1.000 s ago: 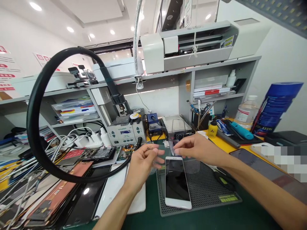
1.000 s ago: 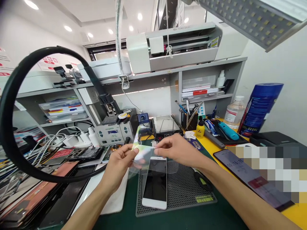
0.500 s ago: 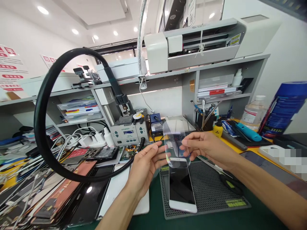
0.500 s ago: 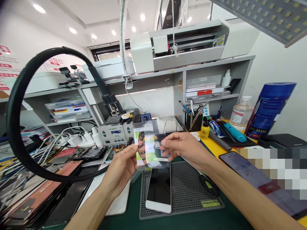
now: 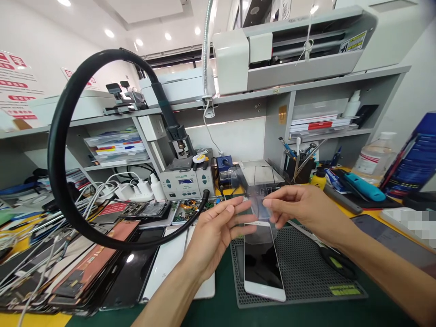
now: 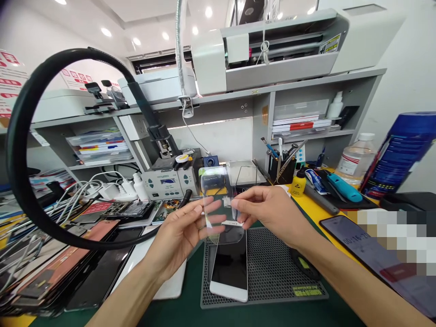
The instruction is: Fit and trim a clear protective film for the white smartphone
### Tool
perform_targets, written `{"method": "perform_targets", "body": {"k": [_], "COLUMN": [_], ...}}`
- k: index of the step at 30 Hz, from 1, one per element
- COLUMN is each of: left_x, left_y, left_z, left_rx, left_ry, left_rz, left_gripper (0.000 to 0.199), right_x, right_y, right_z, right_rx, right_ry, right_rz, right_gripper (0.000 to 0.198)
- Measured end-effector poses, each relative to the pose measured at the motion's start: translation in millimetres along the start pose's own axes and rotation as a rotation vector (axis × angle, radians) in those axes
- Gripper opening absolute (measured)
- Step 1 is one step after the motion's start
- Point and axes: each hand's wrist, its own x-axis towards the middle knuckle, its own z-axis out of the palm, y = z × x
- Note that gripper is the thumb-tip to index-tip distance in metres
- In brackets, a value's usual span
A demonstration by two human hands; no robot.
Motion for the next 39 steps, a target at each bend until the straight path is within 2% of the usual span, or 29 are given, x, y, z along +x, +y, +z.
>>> {"method": "perform_targets", "body": {"k": [11, 17, 28, 39], "left_x": [-2.6, -2.7, -4.0, -4.9], "left_y": [-0.4, -3.0, -6.1, -9.9], "left_z": [0.9, 0.5, 1.3, 0.2], "left_rx": [-0.053, -0.035, 0.003, 0.227], "left_ry": [-0.022, -0.047, -0.013, 0.027], "left_rz": [-0.007, 0.017, 0.058, 0.187], "left_gripper": [0.027, 0.029, 0.028, 0.028], "right_x": [-3.6, -5.1, -7.0, -9.4], "right_y": [2.6, -2.5, 1.6, -4.2], "right_z": [4.6, 4.5, 6.9, 11.0], "right_rx": [0.042, 0.108, 0.135, 0.241], "right_ry": [0.027, 0.014, 0.01, -0.001], "right_rz": [-0.003, 0.047, 0.045, 0.037], "right_gripper": [0.028, 0.027, 0.029, 0.024]}}
